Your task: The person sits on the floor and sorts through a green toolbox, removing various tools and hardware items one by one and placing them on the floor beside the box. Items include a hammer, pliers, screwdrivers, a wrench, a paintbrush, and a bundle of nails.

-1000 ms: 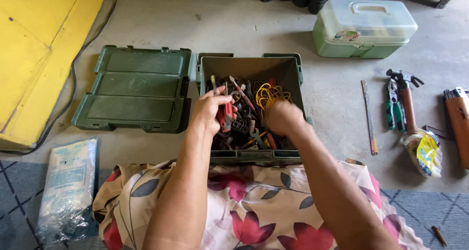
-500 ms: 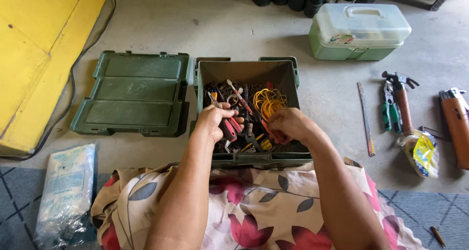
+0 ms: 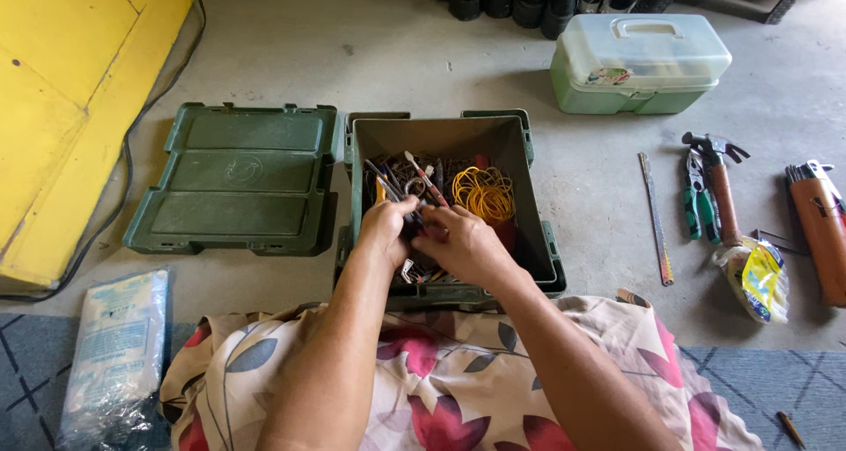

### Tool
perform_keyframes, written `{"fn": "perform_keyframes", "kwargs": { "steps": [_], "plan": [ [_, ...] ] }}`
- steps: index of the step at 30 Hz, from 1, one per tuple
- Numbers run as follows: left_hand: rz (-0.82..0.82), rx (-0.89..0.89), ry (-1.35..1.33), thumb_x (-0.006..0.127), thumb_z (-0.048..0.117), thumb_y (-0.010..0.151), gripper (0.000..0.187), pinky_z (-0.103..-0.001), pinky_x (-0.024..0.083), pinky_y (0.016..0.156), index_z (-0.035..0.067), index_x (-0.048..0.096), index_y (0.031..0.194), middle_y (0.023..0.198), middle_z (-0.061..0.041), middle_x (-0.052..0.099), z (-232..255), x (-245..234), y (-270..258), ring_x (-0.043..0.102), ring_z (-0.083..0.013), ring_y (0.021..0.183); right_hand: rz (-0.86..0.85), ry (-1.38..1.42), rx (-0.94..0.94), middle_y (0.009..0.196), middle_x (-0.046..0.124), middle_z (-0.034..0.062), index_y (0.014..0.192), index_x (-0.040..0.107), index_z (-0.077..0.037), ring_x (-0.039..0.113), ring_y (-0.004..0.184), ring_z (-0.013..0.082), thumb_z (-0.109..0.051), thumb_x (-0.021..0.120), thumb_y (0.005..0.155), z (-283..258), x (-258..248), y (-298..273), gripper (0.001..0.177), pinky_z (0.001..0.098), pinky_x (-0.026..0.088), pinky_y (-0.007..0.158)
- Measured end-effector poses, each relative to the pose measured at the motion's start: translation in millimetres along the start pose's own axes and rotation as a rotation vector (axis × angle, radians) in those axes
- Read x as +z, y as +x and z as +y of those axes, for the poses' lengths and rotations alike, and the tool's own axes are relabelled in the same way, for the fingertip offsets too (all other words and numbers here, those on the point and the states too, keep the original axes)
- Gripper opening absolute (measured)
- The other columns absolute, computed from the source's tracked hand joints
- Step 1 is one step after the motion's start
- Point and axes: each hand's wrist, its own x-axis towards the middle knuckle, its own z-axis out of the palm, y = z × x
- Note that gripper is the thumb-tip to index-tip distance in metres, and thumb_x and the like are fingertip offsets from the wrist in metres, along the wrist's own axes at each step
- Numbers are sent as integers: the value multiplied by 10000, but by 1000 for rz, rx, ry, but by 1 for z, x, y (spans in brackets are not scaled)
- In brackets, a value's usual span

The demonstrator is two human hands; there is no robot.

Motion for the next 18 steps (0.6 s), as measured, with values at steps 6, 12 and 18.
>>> {"fn": "perform_keyframes", "kwargs": {
  "steps": [6, 12, 18],
  "plan": [
    [-37, -123, -30, 551, 209, 1005, 192, -510, 564, 733, 29, 619, 1014, 974, -175, 708, -11, 39, 4, 691, -341, 837, 144, -41, -158, 1233, 686, 240, 1374, 600, -74, 657, 1083, 425, -320, 780, 848, 28, -19, -4, 608, 472, 539, 886],
    [-152, 6, 17, 583, 80, 1001, 148, -459, 596, 858, -26, 641, 1087, 1063, -200, 721, -64, 125, 30, 714, -307, 959, 289, 54, 108, 1046, 716, 218, 1428, 599, -122, 716, 908, 341, -284, 740, 852, 79, -62, -32, 615, 420, 574, 810],
    [-378, -128, 49, 566, 81, 981, 90, -457, 576, 675, 7, 582, 1029, 930, -172, 658, -134, 212, 53, 668, -296, 780, 419, 159, 377, 909, 760, 129, 1376, 653, -148, 694, 764, 148, -302, 753, 852, 140, -118, -62, 556, 350, 553, 713]
  ]
}}
